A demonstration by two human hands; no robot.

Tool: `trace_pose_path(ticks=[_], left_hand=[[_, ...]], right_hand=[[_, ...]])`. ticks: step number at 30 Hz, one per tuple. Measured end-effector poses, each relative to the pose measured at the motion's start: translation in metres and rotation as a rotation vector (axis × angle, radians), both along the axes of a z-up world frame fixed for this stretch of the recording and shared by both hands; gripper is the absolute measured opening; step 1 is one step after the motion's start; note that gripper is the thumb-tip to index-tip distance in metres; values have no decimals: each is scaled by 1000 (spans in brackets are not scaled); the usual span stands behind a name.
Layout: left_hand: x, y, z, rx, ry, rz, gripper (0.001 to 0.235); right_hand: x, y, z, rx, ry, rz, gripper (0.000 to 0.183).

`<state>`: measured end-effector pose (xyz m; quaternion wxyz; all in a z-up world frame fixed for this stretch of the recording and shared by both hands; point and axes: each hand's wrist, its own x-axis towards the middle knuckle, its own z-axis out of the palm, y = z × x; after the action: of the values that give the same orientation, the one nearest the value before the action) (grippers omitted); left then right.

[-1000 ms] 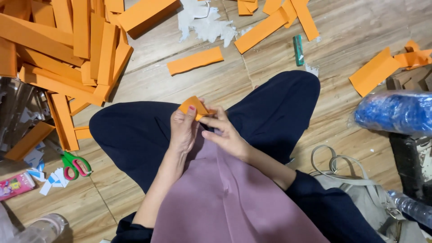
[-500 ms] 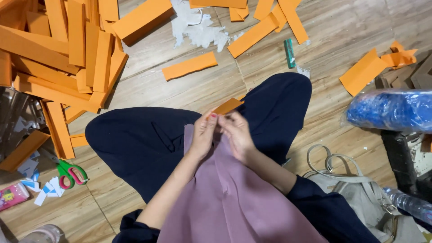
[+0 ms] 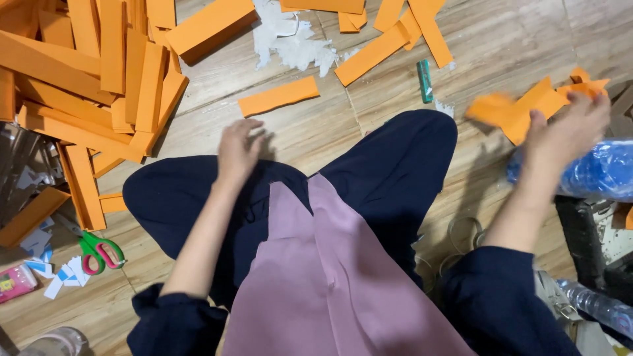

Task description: Stapling and folding long orange paper strips into smaller rectangular segments while sitting on the floor.

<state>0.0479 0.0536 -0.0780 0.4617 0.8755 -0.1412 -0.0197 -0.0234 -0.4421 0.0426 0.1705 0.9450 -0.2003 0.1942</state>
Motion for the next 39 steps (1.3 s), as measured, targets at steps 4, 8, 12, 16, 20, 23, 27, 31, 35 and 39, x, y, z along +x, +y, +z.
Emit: trace_pose_path(ticks=[4, 8, 12, 16, 20, 23, 27, 31, 35, 39], left_hand=[[29, 6, -42, 332, -84, 89, 16], [54, -5, -69, 552, -162, 123, 20], [60, -6, -85, 549, -120, 146, 20], [61, -2, -84, 468, -17, 214, 8], [64, -4, -61, 314, 192, 269, 4], [73, -3, -78, 266, 270, 308, 4], [81, -3, -94, 284, 365, 356, 7], [85, -5, -89, 279, 427, 360, 8], [92, -5, -98, 400, 481, 359, 13], [93, -5, -77, 500, 514, 366, 18]], right_hand=[[53, 115, -5, 639, -106, 124, 25], [105, 222, -79, 733, 271, 625, 22], [132, 292, -128, 772, 436, 816, 23], [149, 308, -188, 758, 407, 805, 21], [153, 313, -181, 971, 403, 690, 10], [161, 313, -191, 989, 392, 677, 11], [169, 313, -195, 980, 428, 638, 14], [172, 318, -188, 954, 481, 578, 14], [176, 322, -186, 923, 555, 531, 13], [177, 326, -180, 912, 573, 481, 13]])
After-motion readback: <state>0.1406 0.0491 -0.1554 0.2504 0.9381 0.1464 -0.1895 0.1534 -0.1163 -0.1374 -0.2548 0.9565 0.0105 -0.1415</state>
